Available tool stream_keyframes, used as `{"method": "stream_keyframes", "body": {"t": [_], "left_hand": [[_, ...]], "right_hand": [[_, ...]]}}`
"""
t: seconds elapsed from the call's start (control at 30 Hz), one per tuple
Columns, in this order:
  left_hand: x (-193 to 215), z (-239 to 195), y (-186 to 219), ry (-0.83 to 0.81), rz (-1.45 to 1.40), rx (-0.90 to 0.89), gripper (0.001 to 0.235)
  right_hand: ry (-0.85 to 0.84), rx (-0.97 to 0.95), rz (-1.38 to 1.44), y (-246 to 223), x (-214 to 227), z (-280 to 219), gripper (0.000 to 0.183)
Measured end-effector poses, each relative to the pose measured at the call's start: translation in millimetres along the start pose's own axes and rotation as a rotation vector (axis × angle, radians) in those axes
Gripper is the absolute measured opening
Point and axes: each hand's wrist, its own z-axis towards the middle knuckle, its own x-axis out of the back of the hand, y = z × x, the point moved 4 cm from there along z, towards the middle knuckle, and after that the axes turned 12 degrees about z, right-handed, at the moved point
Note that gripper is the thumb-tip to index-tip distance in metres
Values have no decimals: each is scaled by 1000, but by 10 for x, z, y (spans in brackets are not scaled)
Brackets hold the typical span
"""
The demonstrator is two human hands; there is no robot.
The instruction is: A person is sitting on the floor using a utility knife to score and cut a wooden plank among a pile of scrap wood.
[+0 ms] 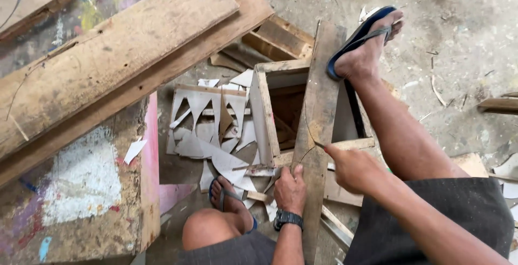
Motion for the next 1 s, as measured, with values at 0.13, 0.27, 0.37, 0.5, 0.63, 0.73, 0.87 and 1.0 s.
{"method": "stream_keyframes", "body": {"t": [0.13, 0.27, 0.37, 0.5, 0.63, 0.73, 0.87, 1.0], "left_hand": [[-5, -33, -52, 15, -11, 13, 41], [16, -16, -29, 18, -18, 13, 40], [-60, 70, -43, -9, -11, 30, 41], [-30, 56, -35, -14, 4, 63, 41], [19, 43, -13, 11, 9, 67, 41], [30, -77, -59, 38, 0, 33, 38], [-22, 67, -39, 43, -8, 20, 45], [-41, 17, -107, 131, -30, -27, 44]], "right_hand": [[-42, 42, -101, 172, 103, -14, 117], [-109, 230, -331, 111, 166, 35, 116], [-151, 354, -485, 91, 182, 65, 115], [-237, 521, -726, 178, 195, 34, 116], [-296, 603, -885, 323, 257, 160, 117], [-267, 534, -989, 287, 263, 139, 128], [-168, 82, -150, 223, 170, 274, 118], [-317, 797, -919, 478, 400, 342, 121]]}}
